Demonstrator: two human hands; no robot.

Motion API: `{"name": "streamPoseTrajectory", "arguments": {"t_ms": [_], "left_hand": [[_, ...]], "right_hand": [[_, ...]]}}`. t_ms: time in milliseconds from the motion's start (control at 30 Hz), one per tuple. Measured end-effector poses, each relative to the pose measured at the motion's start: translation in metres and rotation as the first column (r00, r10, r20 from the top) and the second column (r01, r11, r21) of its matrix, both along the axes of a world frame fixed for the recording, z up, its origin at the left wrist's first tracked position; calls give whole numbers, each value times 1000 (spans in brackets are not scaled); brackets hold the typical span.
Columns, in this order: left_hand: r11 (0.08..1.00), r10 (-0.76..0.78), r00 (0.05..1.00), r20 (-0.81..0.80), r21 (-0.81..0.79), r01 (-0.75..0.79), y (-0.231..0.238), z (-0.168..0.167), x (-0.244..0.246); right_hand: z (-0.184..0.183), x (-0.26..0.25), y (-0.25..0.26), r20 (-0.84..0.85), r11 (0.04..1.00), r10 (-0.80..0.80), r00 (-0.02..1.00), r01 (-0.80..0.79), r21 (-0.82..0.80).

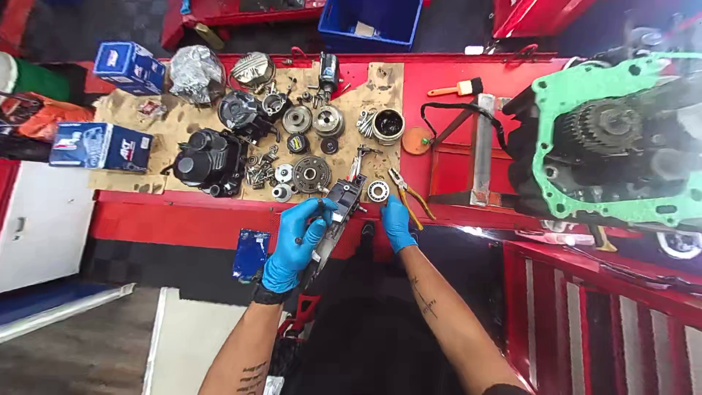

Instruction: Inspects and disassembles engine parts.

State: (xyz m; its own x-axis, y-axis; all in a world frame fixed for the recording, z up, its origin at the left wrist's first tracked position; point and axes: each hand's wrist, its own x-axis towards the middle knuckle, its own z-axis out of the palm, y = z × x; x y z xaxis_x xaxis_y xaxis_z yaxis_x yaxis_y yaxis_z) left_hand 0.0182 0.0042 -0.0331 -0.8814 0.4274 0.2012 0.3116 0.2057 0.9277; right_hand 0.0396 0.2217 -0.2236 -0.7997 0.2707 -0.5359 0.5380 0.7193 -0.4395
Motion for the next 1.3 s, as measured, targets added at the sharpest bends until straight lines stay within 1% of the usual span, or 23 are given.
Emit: {"name": "streamPoseTrajectory", "arguments": {"t_ms": [133, 200, 300, 400, 467, 533, 567, 600, 633, 733, 800, 867, 933, 1033, 1133, 1200, 1300], "left_hand": [[1000, 0, 1000, -23, 21, 1, 2, -4, -1], [1000, -2, 999, -42, 29, 3, 0, -7, -1], [1000, 6, 997, -74, 13, -5, -2, -9, 0], [1000, 7, 997, -83, 13, -6, -2, -11, 1], [1000, 4, 996, -84, 13, -3, -3, -11, 1], [1000, 10, 996, -90, 17, -8, -3, -11, 0], [1000, 16, 996, -90, 16, -15, -3, -11, 0], [1000, 21, 996, -86, 12, -20, -3, -11, 1], [1000, 25, 997, -79, 8, -25, -2, -10, 1], [999, 35, 997, -62, 2, -35, -2, -9, 3], [999, 34, 998, -61, 1, -34, -2, -8, 3], [999, 43, 998, -50, 6, -43, -1, -7, 3], [998, 58, 998, -39, 14, -58, 2, -7, 4], [997, 73, 997, -40, 6, -73, 3, -8, 4], [997, 82, 996, -36, -11, -82, 7, -7, 3], [996, 87, 996, -36, -16, -87, 9, -8, 3], [994, 94, 995, -44, -48, -96, 10, -9, 5]], "right_hand": [[11, 5, 1, -22, 999, 53, 998, -53, -10], [16, 6, 4, -19, 996, 60, 998, -61, -63], [29, 14, 22, 30, 967, 31, 999, -22, -255], [49, 42, 47, 46, 901, -32, 998, 48, -431], [74, 69, 61, 41, 815, -116, 992, 119, -567], [113, 91, 80, 7, 687, -226, 974, 164, -708], [136, 100, 92, -32, 647, -269, 963, 156, -746], [160, 107, 105, -87, 630, -297, 951, 127, -766], [184, 112, 120, -155, 636, -307, 939, 81, -768], [248, 119, 171, -425, 696, -252, 870, -142, -704], [280, 115, 207, -572, 758, -170, 802, -264, -596], [308, 105, 237, -641, 820, -114, 759, -292, -492], [330, 92, 261, -664, 876, -76, 744, -269, -401], [344, 73, 281, -724, 928, -55, 687, -232, -291], [346, 58, 291, -775, 935, 31, 631, -292, -200], [346, 51, 291, -769, 934, 114, 629, -331, -132], [345, 38, 278, -739, 940, 188, 647, -336, -55]]}}
